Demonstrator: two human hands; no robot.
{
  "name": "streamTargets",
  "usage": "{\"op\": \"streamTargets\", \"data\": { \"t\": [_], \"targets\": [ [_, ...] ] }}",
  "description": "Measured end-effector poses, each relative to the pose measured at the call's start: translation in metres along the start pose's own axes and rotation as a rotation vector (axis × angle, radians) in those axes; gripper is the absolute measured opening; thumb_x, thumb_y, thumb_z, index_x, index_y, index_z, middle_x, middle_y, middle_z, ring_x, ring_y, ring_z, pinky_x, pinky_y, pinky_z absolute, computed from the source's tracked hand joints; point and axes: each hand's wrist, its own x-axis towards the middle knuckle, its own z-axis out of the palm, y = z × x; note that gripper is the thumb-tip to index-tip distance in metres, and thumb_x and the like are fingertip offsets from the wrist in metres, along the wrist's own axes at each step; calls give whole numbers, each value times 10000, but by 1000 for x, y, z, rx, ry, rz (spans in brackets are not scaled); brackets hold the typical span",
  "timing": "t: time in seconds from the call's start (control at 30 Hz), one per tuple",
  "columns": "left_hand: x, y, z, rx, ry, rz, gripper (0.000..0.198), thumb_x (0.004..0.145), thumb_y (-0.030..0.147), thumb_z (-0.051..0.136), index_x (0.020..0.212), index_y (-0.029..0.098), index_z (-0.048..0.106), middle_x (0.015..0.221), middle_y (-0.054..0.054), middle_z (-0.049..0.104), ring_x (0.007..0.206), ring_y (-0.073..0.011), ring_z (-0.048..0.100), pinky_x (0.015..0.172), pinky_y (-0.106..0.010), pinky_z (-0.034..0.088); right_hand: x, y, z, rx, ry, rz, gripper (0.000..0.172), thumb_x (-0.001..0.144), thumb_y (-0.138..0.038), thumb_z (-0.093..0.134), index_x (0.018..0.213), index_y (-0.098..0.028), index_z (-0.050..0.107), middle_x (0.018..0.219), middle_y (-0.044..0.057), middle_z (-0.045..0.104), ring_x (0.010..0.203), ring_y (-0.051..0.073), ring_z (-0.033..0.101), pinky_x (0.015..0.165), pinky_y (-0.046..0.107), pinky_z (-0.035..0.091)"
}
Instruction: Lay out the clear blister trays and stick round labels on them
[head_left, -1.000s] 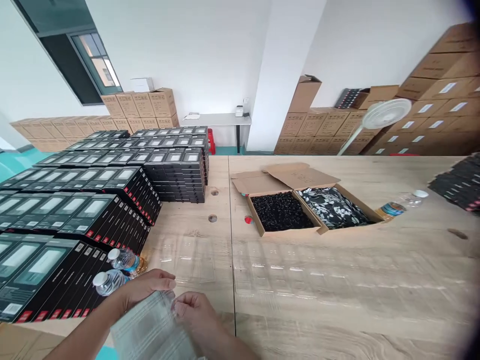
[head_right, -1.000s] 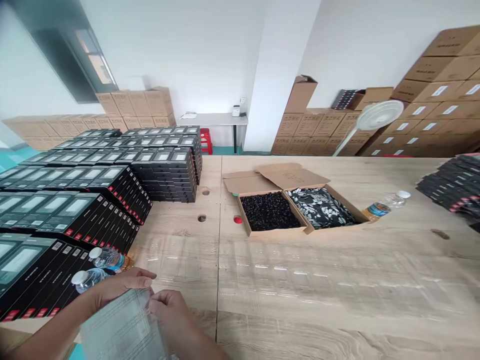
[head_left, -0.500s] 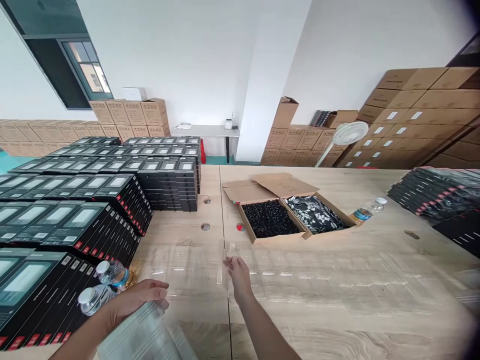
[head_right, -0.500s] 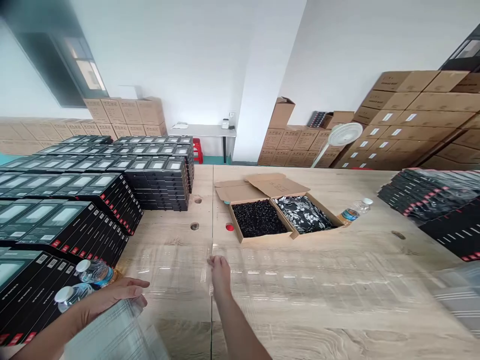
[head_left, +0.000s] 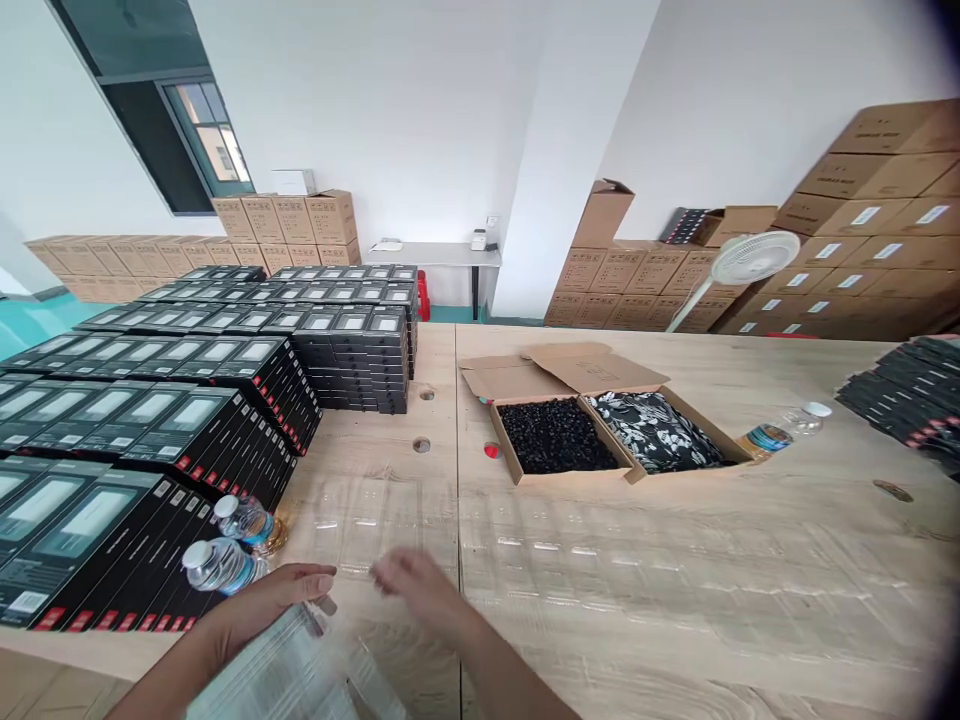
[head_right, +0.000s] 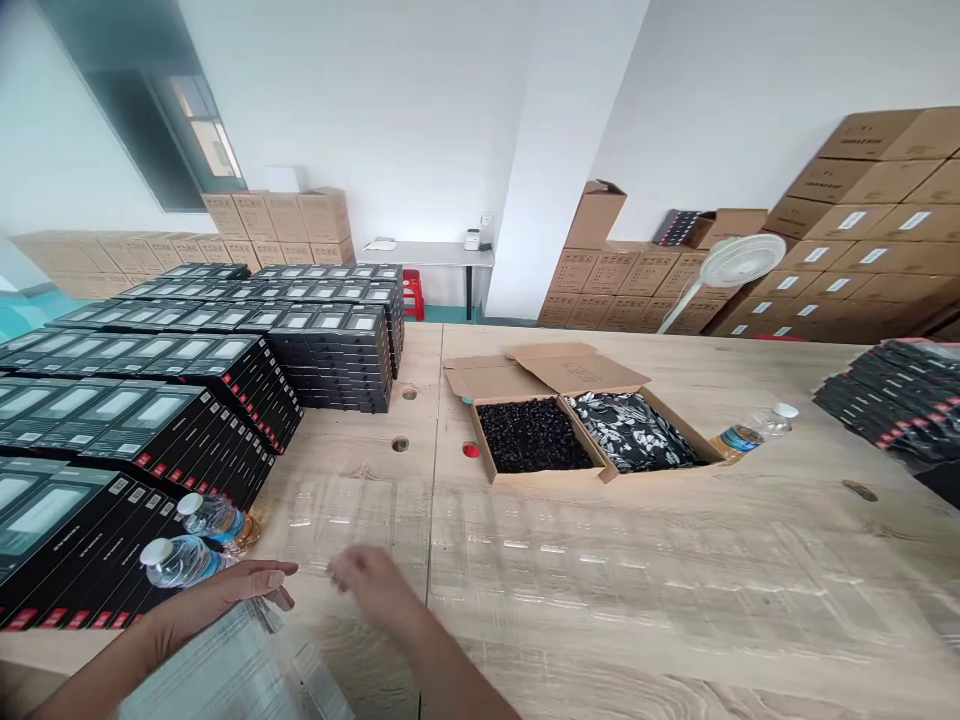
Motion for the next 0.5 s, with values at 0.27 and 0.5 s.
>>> {"op": "streamTargets", "data": {
  "t": [0.27,0.5],
  "targets": [
    [-36,-53,19,-135,147,-147,748,661,702,644,1188,172,616,949,-105,744,840,-302,688,757,-377,471,-37,41,50,212,-176,131,261,734,-418,615,620,-190,560,657,-2,573,663,133,506,619,260,365],
    [-97,-117,-21,-358,163,-32,688,686,592,631,1277,242,599,1065,-94,709,911,-310,664,825,-417,452,20,113,108,389,38,307,434,609,-599,677,657,-213,484,811,58,623,743,176,591,724,344,480]
  ]
}}
